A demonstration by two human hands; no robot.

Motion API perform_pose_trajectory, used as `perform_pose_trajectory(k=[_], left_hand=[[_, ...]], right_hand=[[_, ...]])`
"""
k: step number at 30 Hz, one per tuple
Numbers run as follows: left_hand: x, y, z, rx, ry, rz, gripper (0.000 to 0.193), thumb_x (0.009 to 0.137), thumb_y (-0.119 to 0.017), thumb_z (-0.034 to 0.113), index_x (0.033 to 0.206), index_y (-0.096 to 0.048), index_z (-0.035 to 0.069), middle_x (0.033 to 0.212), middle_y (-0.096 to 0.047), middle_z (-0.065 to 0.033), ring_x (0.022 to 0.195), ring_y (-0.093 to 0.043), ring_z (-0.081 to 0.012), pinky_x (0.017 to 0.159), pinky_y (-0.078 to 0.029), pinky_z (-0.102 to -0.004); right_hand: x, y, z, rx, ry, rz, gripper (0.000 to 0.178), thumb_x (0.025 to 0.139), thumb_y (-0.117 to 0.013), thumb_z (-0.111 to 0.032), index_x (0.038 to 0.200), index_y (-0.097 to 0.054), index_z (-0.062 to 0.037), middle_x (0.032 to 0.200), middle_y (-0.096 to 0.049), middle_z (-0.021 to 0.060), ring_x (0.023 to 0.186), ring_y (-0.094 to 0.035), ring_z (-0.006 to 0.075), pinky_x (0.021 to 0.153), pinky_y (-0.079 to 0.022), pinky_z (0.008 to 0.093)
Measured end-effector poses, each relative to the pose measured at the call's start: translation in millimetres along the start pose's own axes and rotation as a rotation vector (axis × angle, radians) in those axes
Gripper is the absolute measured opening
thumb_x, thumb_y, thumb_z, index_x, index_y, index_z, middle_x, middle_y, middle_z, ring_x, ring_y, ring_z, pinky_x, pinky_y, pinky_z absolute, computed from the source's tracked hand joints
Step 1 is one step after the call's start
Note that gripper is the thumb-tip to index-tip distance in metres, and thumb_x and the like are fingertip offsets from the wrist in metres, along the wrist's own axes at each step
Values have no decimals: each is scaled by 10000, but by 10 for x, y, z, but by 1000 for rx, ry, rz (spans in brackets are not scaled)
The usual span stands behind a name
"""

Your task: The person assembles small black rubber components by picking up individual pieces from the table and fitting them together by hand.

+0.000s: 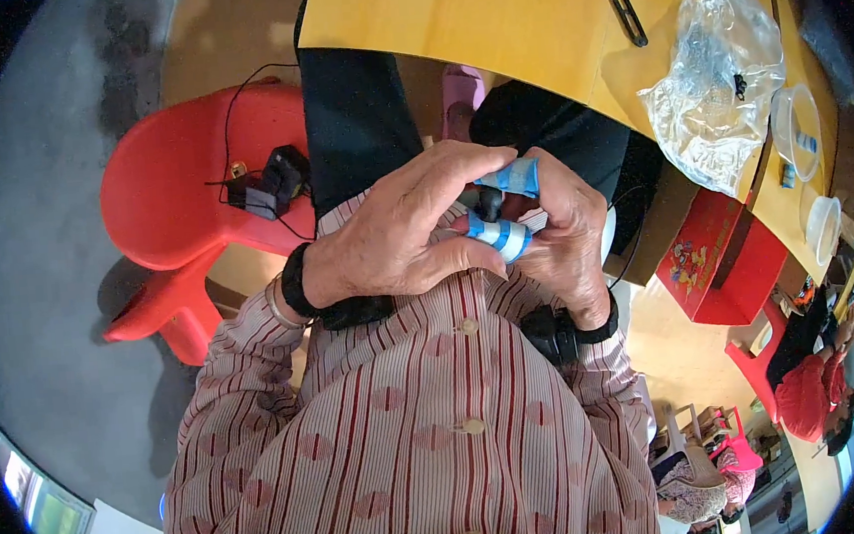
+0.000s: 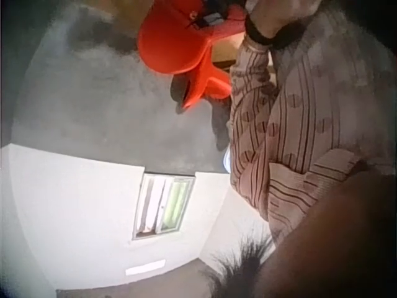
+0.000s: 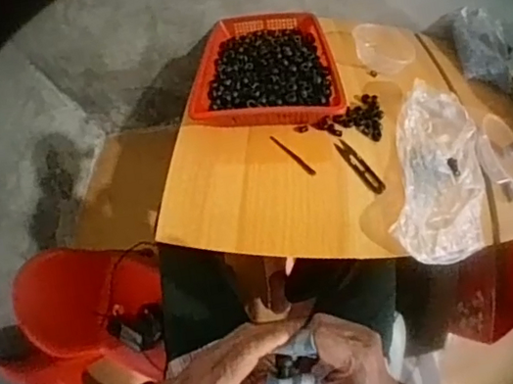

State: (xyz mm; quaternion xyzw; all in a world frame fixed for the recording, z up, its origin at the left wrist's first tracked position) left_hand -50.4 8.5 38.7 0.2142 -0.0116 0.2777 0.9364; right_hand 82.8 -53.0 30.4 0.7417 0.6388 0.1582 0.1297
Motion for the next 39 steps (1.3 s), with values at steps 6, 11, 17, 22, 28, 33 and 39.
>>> perform_pose_trajectory(k=[6,11,17,22,28,33,39], left_hand=[[-39,-27,-40,21,-27,31,764,637,-772,383,1196,-457,-32,1088,-559,-168,962,-583,-294,828,-466,-347],[-46,-39,-44,29,-24,37,766,633,-769,393,1184,-457,-40,1065,-559,-171,944,-586,-297,810,-469,-347],[-63,-43,-75,41,-48,43,763,643,-759,405,1179,-455,-44,1053,-559,-179,932,-586,-310,798,-469,-353],[-68,-24,-90,29,-51,45,755,653,-749,412,1172,-455,-50,1055,-561,-180,936,-585,-317,807,-466,-360],[-25,69,-75,-3,-28,24,731,689,-749,386,1194,-445,-47,1113,-545,-164,992,-565,-291,863,-443,-348],[-94,12,-266,-892,503,-15,578,834,-643,308,1252,-411,-18,1260,-448,-90,1134,-454,-172,935,-385,-306],[-3,66,-273,-805,601,-36,442,854,-602,153,1228,-430,-7,1123,-535,-56,1026,-512,-136,887,-413,-280]], right_hand=[[12,-5,-6,47,59,-32,347,555,-780,-170,796,-565,-45,681,-492,77,629,-502,261,554,-418,328],[16,-14,9,52,73,-37,340,566,-772,-174,803,-563,-49,684,-499,78,631,-508,270,555,-419,333],[24,-27,5,42,89,-66,338,568,-759,-159,825,-564,-57,684,-506,79,635,-527,279,560,-427,344],[48,-39,-2,23,118,-73,325,560,-745,-124,818,-561,-53,682,-503,85,635,-522,287,557,-428,344],[94,-44,-21,-64,189,-54,331,540,-718,-67,830,-563,-36,715,-514,102,673,-530,302,575,-443,358],[148,-17,-63,-148,263,-16,326,557,-715,-65,847,-569,-33,770,-527,101,726,-540,294,627,-469,368],[167,-10,-114,-172,281,-89,351,576,-719,-93,898,-592,-39,799,-522,95,764,-537,291,647,-469,375]])
Point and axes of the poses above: each hand's wrist, its own x-axis towards the middle knuckle, its own y-axis out of the back of the hand, z = x × y, the point moved 4 cm from there along x, towards the middle knuckle
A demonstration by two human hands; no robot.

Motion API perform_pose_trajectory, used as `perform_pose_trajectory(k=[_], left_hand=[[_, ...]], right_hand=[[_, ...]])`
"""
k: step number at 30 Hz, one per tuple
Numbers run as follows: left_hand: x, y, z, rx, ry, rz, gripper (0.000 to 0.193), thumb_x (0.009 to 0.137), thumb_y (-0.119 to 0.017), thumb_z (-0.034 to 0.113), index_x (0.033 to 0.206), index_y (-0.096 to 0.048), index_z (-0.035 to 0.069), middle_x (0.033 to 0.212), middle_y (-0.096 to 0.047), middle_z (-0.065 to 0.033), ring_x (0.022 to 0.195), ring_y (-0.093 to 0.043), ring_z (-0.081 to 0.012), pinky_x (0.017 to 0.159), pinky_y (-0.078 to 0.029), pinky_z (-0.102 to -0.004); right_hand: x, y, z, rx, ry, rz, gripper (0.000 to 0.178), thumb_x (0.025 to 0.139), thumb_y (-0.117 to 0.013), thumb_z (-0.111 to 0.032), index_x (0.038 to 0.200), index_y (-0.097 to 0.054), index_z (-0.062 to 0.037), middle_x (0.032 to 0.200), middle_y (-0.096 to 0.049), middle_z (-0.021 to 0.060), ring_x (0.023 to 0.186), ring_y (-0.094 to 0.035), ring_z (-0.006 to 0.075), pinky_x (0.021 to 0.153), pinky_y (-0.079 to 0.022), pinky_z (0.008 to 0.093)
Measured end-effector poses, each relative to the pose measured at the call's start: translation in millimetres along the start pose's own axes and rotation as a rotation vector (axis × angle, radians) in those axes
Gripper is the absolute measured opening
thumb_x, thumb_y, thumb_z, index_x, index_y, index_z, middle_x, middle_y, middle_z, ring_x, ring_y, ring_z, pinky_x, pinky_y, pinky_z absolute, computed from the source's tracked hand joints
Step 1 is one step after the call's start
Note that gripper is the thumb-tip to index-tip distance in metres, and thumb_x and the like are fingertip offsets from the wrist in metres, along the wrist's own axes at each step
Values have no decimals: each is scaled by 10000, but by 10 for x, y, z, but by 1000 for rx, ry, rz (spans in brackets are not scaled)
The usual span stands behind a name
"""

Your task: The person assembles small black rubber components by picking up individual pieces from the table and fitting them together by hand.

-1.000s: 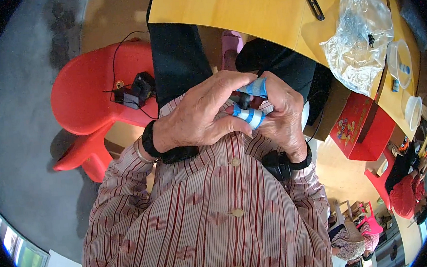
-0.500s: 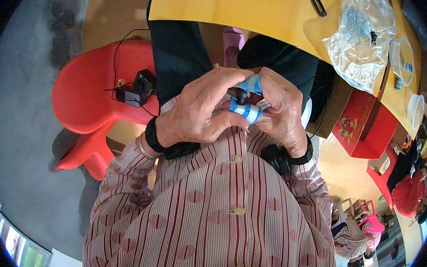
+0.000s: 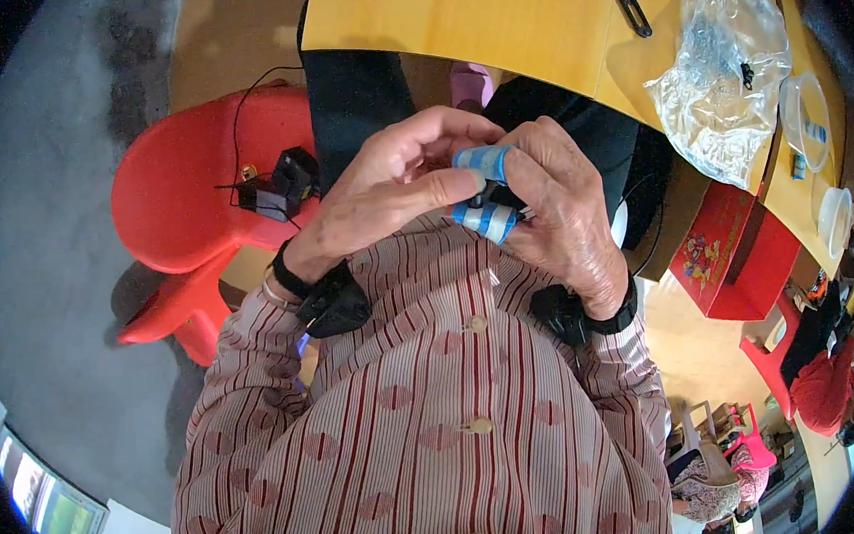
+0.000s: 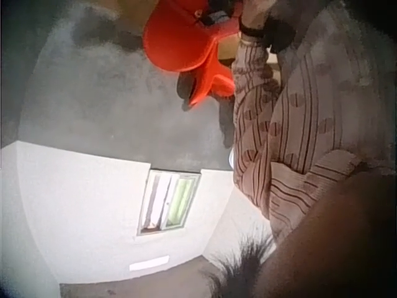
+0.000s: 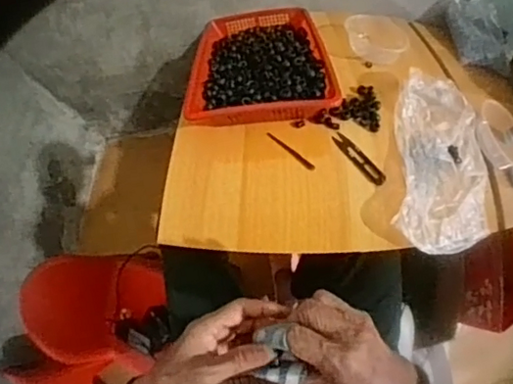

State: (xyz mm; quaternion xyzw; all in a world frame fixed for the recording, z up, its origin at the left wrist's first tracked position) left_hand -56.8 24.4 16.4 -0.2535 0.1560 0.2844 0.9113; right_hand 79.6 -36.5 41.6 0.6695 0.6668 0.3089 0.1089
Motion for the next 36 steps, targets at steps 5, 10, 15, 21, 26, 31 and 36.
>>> perform_pose_trajectory(k=[5,10,15,21,26,31,36], left_hand=[[44,-25,-26,-70,16,-36,442,831,-622,110,1217,-441,-6,1112,-535,-52,1020,-513,-126,865,-425,-259],[52,-57,-72,-141,-19,42,332,851,-590,68,1157,-488,-5,1006,-572,-45,888,-558,-103,762,-469,-234],[39,-36,-122,-134,4,92,179,868,-572,43,1035,-565,-20,876,-598,-38,722,-570,-75,631,-486,-205],[-1,-25,-136,-197,-71,69,150,865,-591,64,989,-577,-20,849,-610,-53,653,-541,-57,584,-452,-188],[-26,-54,-56,-120,12,101,172,857,-614,105,975,-567,-12,809,-604,-51,686,-560,-85,635,-470,-207],[-35,-47,-96,-215,-4,127,165,877,-594,135,968,-563,0,820,-608,-44,708,-565,-79,643,-463,-202],[-23,-70,-116,-282,-64,108,161,896,-569,156,969,-555,13,844,-607,-32,733,-574,-76,659,-466,-198]], right_hand=[[-5,-8,27,40,-30,-49,376,594,-715,-111,943,-592,-40,812,-508,98,770,-525,294,646,-461,386],[-18,6,58,74,-120,28,459,613,-750,-193,1004,-574,-27,766,-512,96,706,-508,285,628,-452,365],[-87,29,38,70,-173,128,514,601,-780,-208,1031,-568,-22,750,-536,87,659,-516,261,575,-445,344],[-209,-58,186,406,-255,177,318,686,-765,-89,961,-627,-11,854,-585,30,755,-572,104,660,-475,208],[-246,-84,249,638,-341,187,294,707,-745,-63,973,-630,-7,883,-604,36,776,-583,115,683,-481,231],[-281,-126,274,1051,-592,309,249,770,-679,2,1010,-613,-12,891,-605,5,838,-587,92,751,-473,215],[-267,-149,253,890,-426,271,232,778,-658,38,997,-613,-25,879,-604,-11,807,-585,76,740,-472,211]])
Point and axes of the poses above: each hand's wrist, its own x-axis towards the middle knuckle, its own y-axis out of the back of the hand, z = x × y, the point moved 4 cm from there along x, towards the middle knuckle
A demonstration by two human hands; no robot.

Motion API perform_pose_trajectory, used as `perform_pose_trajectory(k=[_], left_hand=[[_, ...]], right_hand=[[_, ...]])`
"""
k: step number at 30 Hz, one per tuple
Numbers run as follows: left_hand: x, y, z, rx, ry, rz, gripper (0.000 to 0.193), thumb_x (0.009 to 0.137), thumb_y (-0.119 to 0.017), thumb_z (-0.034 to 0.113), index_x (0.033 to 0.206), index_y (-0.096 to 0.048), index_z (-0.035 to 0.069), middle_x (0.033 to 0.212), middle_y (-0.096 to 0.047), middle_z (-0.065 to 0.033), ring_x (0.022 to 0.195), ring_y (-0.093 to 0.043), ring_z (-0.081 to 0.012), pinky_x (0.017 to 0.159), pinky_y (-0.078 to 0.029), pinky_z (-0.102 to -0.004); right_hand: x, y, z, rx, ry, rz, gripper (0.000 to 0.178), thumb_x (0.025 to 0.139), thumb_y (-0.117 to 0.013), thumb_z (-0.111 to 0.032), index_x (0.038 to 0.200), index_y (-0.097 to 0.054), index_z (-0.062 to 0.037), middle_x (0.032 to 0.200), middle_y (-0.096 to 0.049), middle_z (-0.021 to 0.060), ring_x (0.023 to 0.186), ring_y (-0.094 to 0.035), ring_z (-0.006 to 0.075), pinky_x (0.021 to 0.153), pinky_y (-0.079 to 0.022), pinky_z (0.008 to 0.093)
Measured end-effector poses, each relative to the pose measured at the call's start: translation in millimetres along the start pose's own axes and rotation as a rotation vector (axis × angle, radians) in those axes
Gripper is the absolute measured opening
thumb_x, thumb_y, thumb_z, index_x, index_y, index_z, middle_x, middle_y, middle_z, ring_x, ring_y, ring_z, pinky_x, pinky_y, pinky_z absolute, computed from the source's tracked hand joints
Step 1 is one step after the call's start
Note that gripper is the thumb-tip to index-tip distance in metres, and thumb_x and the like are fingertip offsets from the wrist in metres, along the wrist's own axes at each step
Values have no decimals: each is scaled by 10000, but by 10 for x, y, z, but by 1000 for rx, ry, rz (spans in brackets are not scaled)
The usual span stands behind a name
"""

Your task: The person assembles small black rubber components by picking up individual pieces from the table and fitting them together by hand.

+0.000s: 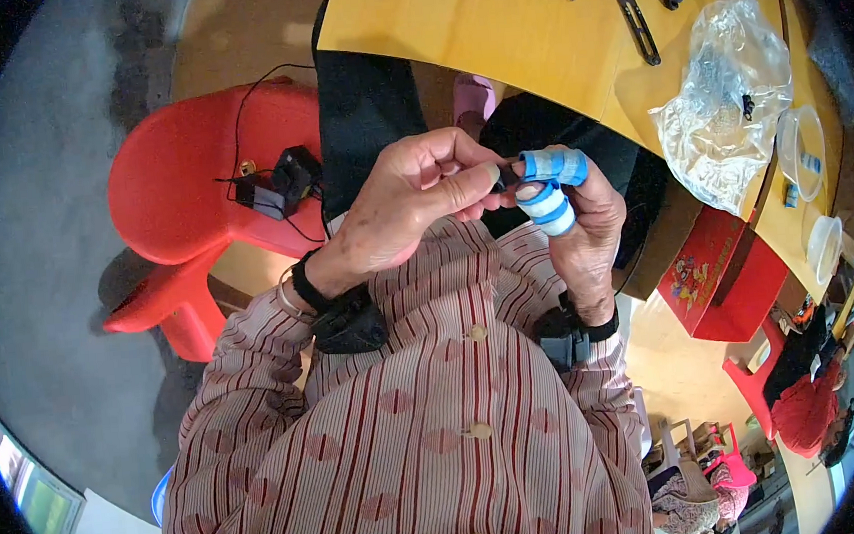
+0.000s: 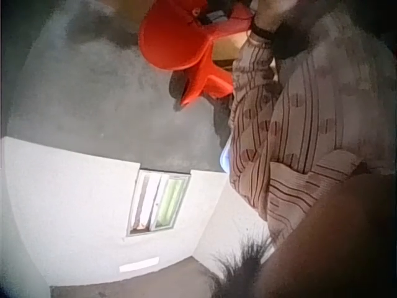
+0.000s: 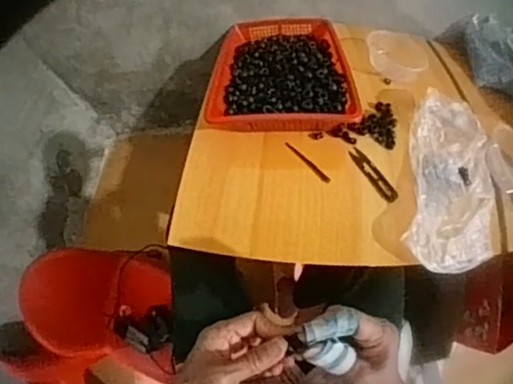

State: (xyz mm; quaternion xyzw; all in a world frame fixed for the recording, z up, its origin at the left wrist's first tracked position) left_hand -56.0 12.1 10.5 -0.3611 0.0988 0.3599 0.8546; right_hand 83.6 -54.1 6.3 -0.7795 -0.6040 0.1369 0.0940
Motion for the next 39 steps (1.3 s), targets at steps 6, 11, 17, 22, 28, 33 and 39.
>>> perform_pose_trajectory(k=[6,11,17,22,28,33,39], left_hand=[[52,-21,24,50,-23,33,190,901,-557,139,1030,-553,0,881,-592,-25,773,-576,-69,636,-446,-194],[101,-21,4,34,-59,-23,207,913,-538,147,1063,-546,5,873,-570,-4,756,-520,-54,664,-432,-191],[159,-25,-7,-37,-65,-48,212,919,-528,151,1073,-544,6,867,-566,-3,762,-498,-51,686,-421,-186],[212,-64,10,-57,-51,-83,222,919,-529,163,1073,-545,3,888,-569,-10,798,-528,-65,703,-426,-197],[299,-98,16,-128,13,-134,257,928,-513,214,1083,-536,10,964,-565,-21,863,-546,-101,740,-425,-221],[397,-99,8,-134,-18,-122,238,931,-512,211,1044,-557,7,896,-558,-16,826,-552,-91,715,-430,-215],[436,-62,39,-89,-10,-107,213,923,-530,226,996,-556,28,901,-548,-9,821,-545,-85,714,-433,-213]], right_hand=[[38,-22,-51,-29,-18,-5,223,766,-633,59,975,-614,-14,941,-604,52,831,-584,121,756,-485,237],[77,-18,-81,-140,157,-38,260,743,-624,93,979,-613,-16,991,-583,72,886,-561,136,767,-478,243],[124,-35,-236,-620,349,-17,259,721,-628,93,951,-611,-26,997,-575,86,875,-566,156,753,-469,249],[149,5,-263,-589,351,42,222,701,-637,69,897,-610,-32,951,-593,86,843,-576,175,756,-456,258],[233,84,-171,-69,200,81,169,795,-601,68,946,-585,-7,950,-595,25,860,-558,98,789,-449,235],[295,129,-162,-41,117,87,177,803,-616,42,965,-599,-26,953,-599,17,873,-560,91,793,-449,224],[335,149,-197,-172,102,75,178,805,-621,26,975,-599,-22,922,-597,9,839,-569,91,765,-459,221]])
Point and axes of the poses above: each hand's wrist, its own x-axis towards the middle knuckle, its own y-axis out of the back of the hand, z = x × y, the point moved 4 cm from there along x, towards the middle knuckle
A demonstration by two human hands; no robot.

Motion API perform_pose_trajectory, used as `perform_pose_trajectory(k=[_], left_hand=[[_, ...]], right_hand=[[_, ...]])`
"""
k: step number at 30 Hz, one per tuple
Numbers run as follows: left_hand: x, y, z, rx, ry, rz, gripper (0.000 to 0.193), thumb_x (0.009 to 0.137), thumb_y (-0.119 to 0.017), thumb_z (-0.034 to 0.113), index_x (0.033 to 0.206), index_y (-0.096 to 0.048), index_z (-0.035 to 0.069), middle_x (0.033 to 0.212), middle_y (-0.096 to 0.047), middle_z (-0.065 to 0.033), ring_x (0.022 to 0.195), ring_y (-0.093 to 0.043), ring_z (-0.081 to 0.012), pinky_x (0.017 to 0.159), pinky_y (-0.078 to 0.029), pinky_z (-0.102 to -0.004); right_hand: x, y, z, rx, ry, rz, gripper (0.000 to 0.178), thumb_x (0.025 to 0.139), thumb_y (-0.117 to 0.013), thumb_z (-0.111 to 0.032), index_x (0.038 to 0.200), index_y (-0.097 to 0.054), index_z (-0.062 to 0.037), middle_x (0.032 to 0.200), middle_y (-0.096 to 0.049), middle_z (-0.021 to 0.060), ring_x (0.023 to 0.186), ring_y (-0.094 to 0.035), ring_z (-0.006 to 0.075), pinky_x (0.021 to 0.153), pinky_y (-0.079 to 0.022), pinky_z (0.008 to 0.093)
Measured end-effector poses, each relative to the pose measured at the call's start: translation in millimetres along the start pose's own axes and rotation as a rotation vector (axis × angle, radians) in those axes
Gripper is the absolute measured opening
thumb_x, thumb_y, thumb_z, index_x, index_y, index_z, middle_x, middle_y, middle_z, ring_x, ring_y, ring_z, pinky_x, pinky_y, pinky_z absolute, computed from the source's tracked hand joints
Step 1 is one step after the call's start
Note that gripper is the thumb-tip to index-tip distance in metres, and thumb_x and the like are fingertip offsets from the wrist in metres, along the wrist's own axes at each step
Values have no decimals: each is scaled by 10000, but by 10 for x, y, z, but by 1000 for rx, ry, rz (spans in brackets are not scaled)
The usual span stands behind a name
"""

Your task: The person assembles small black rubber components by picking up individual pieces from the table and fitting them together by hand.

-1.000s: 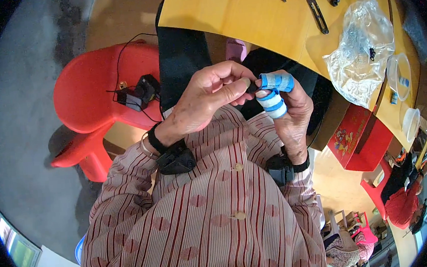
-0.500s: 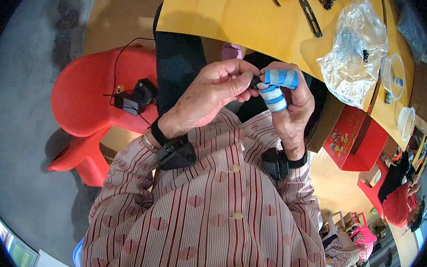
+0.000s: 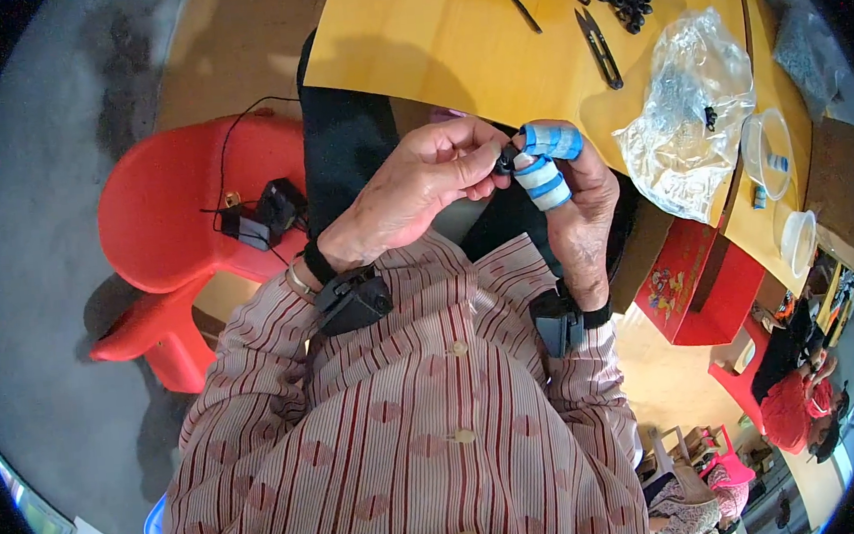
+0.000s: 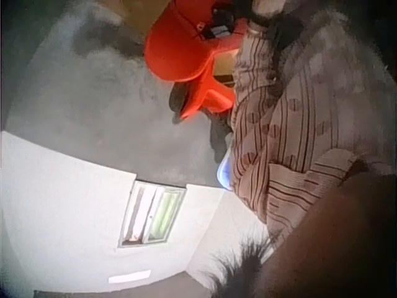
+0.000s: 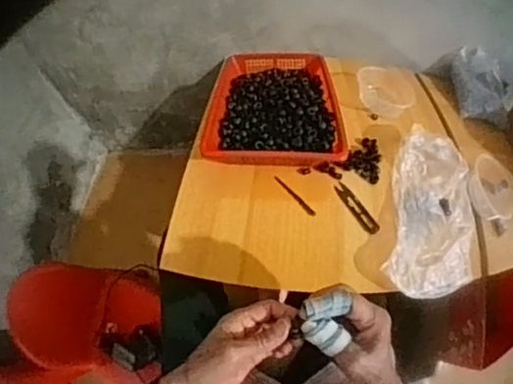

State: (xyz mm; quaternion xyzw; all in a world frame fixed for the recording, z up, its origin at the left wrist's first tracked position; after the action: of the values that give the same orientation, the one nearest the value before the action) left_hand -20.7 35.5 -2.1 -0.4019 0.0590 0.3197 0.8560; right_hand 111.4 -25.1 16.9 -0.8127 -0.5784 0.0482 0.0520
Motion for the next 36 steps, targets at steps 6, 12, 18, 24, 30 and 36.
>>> perform_pose_trajectory(k=[6,12,18,24,30,36], left_hand=[[-8,-32,69,77,3,44,222,924,-531,239,994,-559,30,870,-546,5,803,-534,-79,721,-440,-208],[1,-22,133,190,-55,2,241,917,-542,232,1016,-567,13,875,-560,7,774,-519,-58,695,-442,-196],[-6,-41,121,154,-45,-38,272,909,-553,213,1078,-572,0,893,-580,0,750,-505,-42,679,-433,-183],[-17,-116,156,225,-42,-74,273,902,-551,194,1049,-560,-36,888,-576,-12,706,-421,-68,671,-404,-214],[-79,-128,148,220,-54,-68,258,902,-559,189,1074,-574,-3,894,-588,-17,786,-504,-38,674,-424,-205],[-234,-207,91,157,-55,-64,258,895,-569,180,1064,-571,-15,895,-587,-29,814,-537,-72,706,-430,-213]], right_hand=[[24,-14,-177,-466,249,-9,238,716,-628,51,944,-605,-14,899,-600,90,825,-594,210,718,-472,274],[33,-29,-233,-694,383,-58,202,756,-654,23,949,-608,-16,887,-597,67,799,-580,158,727,-454,246],[-52,51,-179,-89,66,29,215,817,-586,37,1025,-597,-14,954,-610,51,869,-582,127,771,-455,237],[-38,88,-231,5,-25,33,230,854,-547,1,1082,-575,-15,1014,-611,46,940,-574,132,844,-433,255],[-108,60,-276,63,-48,10,263,849,-559,-8,1111,-550,-5,997,-607,50,925,-568,124,859,-428,258],[-231,-8,-368,79,44,-109,273,865,-555,19,1135,-543,-24,1031,-619,60,925,-579,117,804,-469,244]])
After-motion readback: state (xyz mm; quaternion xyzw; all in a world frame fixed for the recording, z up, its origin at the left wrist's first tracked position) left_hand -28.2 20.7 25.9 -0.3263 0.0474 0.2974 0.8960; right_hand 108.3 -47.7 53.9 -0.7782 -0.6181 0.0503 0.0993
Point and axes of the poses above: each hand's wrist, its own x-axis towards the middle knuckle, its own y-axis out of the back of the hand, z = x × y, the point moved 4 cm from there along x, towards the middle knuckle
